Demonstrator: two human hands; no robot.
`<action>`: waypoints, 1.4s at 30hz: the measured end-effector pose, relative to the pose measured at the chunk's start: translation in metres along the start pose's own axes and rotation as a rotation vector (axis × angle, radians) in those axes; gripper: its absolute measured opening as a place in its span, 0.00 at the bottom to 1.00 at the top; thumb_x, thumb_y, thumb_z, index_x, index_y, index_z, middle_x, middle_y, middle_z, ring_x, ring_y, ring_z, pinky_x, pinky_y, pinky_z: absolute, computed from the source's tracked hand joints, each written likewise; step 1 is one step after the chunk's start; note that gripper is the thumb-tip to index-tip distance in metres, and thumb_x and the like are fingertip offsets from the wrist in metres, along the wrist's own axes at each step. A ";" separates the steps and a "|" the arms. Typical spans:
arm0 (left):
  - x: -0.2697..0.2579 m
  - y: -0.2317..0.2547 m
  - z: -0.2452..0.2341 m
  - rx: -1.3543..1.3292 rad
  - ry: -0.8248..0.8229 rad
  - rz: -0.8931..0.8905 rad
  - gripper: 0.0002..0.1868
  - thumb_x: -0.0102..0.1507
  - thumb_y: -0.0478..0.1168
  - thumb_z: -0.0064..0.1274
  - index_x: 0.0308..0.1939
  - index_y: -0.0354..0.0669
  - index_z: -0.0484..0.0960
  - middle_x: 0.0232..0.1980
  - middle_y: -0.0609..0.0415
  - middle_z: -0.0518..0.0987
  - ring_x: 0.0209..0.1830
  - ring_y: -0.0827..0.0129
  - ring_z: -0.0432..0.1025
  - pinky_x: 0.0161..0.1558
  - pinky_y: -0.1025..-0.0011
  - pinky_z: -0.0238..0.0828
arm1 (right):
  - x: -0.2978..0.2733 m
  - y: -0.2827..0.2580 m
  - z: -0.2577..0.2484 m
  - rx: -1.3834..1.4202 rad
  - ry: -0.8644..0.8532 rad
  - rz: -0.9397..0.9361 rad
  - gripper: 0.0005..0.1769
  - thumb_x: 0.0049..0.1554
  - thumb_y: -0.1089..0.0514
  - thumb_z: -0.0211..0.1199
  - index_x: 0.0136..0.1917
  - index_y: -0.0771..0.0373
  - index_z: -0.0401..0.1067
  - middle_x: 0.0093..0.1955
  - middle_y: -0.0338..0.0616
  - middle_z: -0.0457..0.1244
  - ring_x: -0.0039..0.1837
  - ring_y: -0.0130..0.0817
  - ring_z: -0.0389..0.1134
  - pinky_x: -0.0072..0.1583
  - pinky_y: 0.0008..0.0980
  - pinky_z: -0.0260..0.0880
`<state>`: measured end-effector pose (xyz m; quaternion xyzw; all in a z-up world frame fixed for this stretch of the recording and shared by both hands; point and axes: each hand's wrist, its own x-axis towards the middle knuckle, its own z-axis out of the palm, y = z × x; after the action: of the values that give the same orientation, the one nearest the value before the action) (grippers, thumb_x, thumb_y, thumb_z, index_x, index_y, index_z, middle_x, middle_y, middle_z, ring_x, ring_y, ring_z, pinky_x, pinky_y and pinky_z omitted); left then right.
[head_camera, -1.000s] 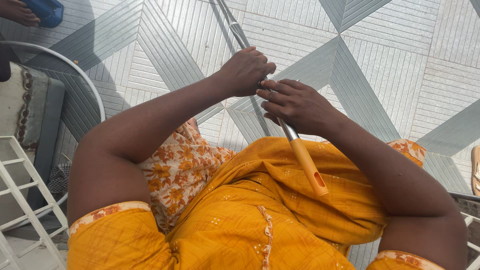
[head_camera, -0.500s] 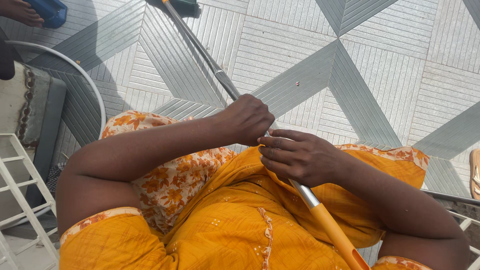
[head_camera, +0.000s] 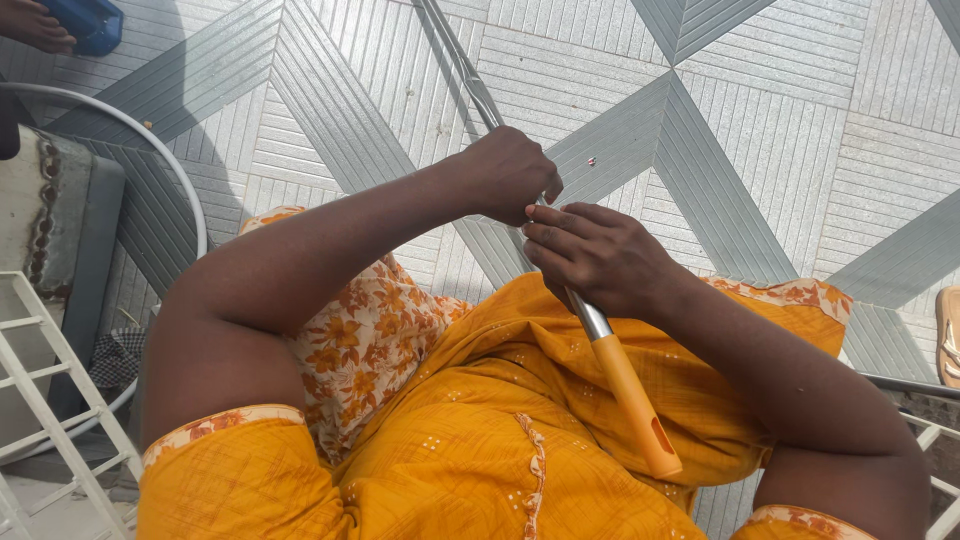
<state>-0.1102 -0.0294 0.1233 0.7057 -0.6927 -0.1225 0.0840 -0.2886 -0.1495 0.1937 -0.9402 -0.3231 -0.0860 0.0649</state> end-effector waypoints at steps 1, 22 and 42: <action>0.006 -0.004 0.004 0.000 0.002 0.004 0.10 0.49 0.46 0.65 0.33 0.55 0.86 0.25 0.52 0.81 0.27 0.56 0.79 0.29 0.58 0.73 | 0.000 0.002 0.003 -0.041 0.005 0.025 0.16 0.57 0.54 0.62 0.56 0.63 0.76 0.61 0.44 0.70 0.70 0.39 0.68 0.69 0.39 0.68; -0.036 0.017 -0.018 0.071 -0.129 -0.147 0.12 0.53 0.51 0.65 0.24 0.50 0.85 0.19 0.55 0.79 0.20 0.63 0.76 0.25 0.65 0.70 | 0.015 0.000 0.000 0.105 -0.060 -0.164 0.14 0.60 0.52 0.58 0.52 0.62 0.74 0.62 0.46 0.69 0.72 0.40 0.66 0.68 0.39 0.69; 0.030 -0.036 0.039 0.091 0.228 0.063 0.10 0.47 0.48 0.66 0.32 0.55 0.89 0.28 0.58 0.82 0.37 0.63 0.76 0.49 0.65 0.69 | 0.015 0.023 0.024 -0.146 -0.112 -0.013 0.10 0.55 0.56 0.62 0.45 0.65 0.75 0.58 0.51 0.70 0.68 0.43 0.69 0.64 0.37 0.72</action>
<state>-0.0866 -0.0561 0.0742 0.6961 -0.7053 -0.0071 0.1340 -0.2596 -0.1538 0.1717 -0.9436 -0.3253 -0.0571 -0.0223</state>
